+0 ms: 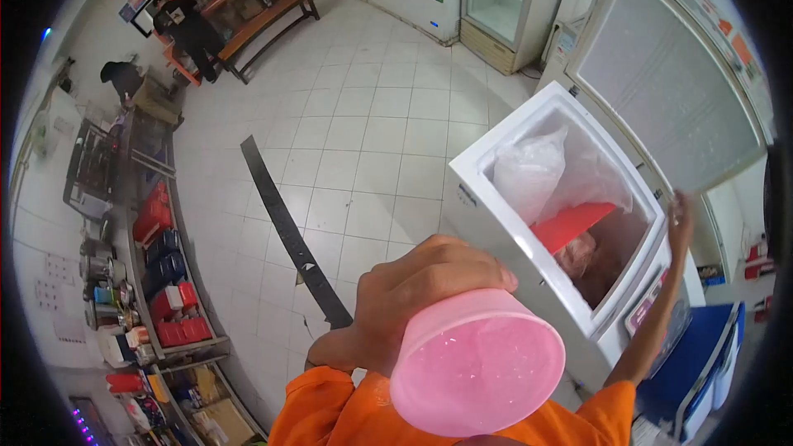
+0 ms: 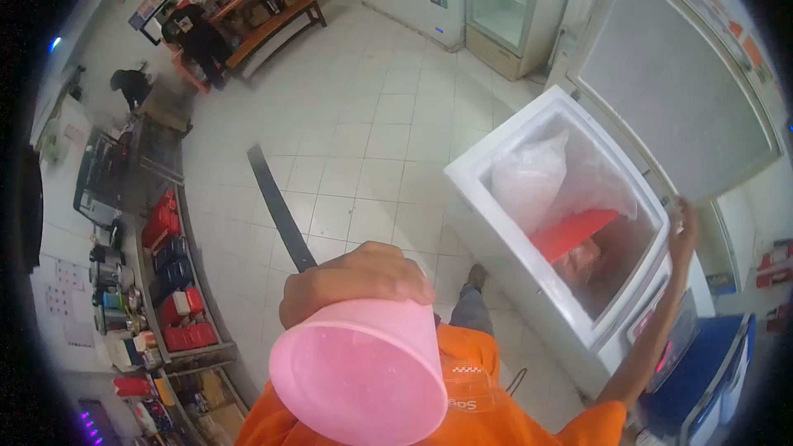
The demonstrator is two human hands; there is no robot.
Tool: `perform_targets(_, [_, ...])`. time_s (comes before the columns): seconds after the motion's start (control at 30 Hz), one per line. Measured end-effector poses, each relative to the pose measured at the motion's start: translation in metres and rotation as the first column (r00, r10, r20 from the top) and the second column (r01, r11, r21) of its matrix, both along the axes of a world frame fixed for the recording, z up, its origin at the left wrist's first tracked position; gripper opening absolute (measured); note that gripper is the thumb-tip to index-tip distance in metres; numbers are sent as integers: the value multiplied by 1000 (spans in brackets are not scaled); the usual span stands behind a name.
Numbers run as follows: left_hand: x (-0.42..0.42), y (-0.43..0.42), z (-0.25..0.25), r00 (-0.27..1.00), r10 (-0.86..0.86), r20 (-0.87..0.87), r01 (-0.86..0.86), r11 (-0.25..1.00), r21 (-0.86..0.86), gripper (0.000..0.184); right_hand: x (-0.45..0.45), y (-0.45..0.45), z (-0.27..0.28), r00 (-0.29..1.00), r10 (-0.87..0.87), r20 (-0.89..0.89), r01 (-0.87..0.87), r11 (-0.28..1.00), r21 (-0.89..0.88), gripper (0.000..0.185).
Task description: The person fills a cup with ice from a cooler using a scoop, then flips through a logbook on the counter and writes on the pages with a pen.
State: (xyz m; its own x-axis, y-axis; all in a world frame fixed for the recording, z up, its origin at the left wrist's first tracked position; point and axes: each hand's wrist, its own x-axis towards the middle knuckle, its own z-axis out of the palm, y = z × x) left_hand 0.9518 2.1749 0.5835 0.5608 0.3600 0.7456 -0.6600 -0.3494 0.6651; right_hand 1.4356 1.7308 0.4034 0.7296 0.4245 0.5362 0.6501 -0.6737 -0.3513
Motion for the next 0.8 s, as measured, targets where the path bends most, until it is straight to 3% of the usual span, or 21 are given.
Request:
perform_targets(0.1, [64,-11,10,992,116,42,-115,993,-23,35,149,21,94,961,-47,272,77,992,-103,44])
perform_targets(0.23, [136,-20,23,981,190,40,-186,980,-76,33,296,40,218,686,-76,723,236,964,-123,55])
perform_targets(0.33, [180,-25,38,964,261,44,-257,963,-78,32,338,62,288,756,-268,596,370,928,-52,68])
perform_targets(0.43, [216,-23,44,934,352,66,-350,936,-28,32,355,86,323,775,-464,429,519,855,-12,85])
perform_targets(0.53, [243,-20,47,912,402,83,-404,915,1,34,361,94,328,829,-495,262,540,829,-143,92])
perform_targets(0.63, [258,-12,55,910,407,73,-412,908,78,39,418,72,286,697,-521,492,667,723,-179,93])
perform_targets(0.73, [271,-10,63,898,435,65,-440,894,88,45,404,79,294,572,-553,606,766,625,-152,95])
perform_targets(0.77, [274,-10,64,896,441,60,-445,892,86,47,408,74,300,555,-544,630,688,726,21,97])
perform_targets(0.8, [275,-9,64,896,442,50,-445,891,96,48,419,64,305,532,-558,637,722,692,5,97])
